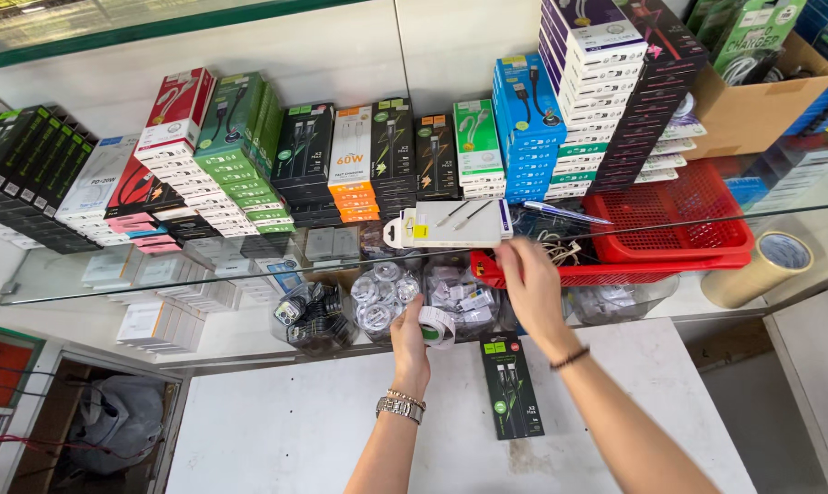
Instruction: The person writes price labels on packaged phone accessory boxes with a pen, then arranges the boxed chargers, cables, and earphones on a glass display shelf. The person also wipes the shelf surface with a dark cloth and repositions boxes to fill the display.
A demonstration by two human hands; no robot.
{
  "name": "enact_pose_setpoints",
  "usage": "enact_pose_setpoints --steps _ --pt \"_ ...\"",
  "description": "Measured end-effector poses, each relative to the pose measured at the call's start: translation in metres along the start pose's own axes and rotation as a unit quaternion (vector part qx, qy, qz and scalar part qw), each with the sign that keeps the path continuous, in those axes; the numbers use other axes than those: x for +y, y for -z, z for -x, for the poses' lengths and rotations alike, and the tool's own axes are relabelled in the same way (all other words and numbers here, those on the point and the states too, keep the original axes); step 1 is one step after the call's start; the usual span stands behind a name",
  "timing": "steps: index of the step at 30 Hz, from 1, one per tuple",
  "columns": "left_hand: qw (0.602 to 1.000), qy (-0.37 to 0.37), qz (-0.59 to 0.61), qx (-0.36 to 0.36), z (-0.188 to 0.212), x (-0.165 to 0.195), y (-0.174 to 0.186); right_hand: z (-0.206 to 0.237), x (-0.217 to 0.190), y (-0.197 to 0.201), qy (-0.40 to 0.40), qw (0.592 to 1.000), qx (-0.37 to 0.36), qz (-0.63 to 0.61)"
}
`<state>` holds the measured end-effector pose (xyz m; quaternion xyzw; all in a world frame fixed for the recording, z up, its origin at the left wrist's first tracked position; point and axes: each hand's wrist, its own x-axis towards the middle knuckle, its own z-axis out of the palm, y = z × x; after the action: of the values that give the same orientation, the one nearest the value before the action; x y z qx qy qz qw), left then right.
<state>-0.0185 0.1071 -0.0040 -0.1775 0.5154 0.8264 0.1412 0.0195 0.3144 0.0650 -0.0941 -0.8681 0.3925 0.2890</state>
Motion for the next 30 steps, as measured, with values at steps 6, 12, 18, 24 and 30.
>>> enact_pose_setpoints --steps 6,12,18,24,30 --pt "1.000 0.005 -0.018 -0.017 0.009 -0.024 -0.009 0.143 0.065 -0.035 -0.245 0.898 -0.284 0.232" --pt "0.994 0.067 0.041 -0.080 0.025 -0.019 -0.020 0.142 0.065 -0.041 -0.068 0.988 -0.058 0.126" --pt "0.988 0.064 0.059 -0.125 0.029 -0.006 -0.027 0.067 0.018 0.021 -0.229 0.840 -0.290 -0.397" --pt "0.988 0.091 0.051 -0.118 0.040 -0.001 -0.035 0.051 -0.034 0.068 -0.216 0.823 -0.321 -0.416" --pt "0.985 0.094 0.030 -0.142 0.045 0.000 -0.035 0.051 -0.047 0.084 -0.192 0.818 -0.340 -0.423"
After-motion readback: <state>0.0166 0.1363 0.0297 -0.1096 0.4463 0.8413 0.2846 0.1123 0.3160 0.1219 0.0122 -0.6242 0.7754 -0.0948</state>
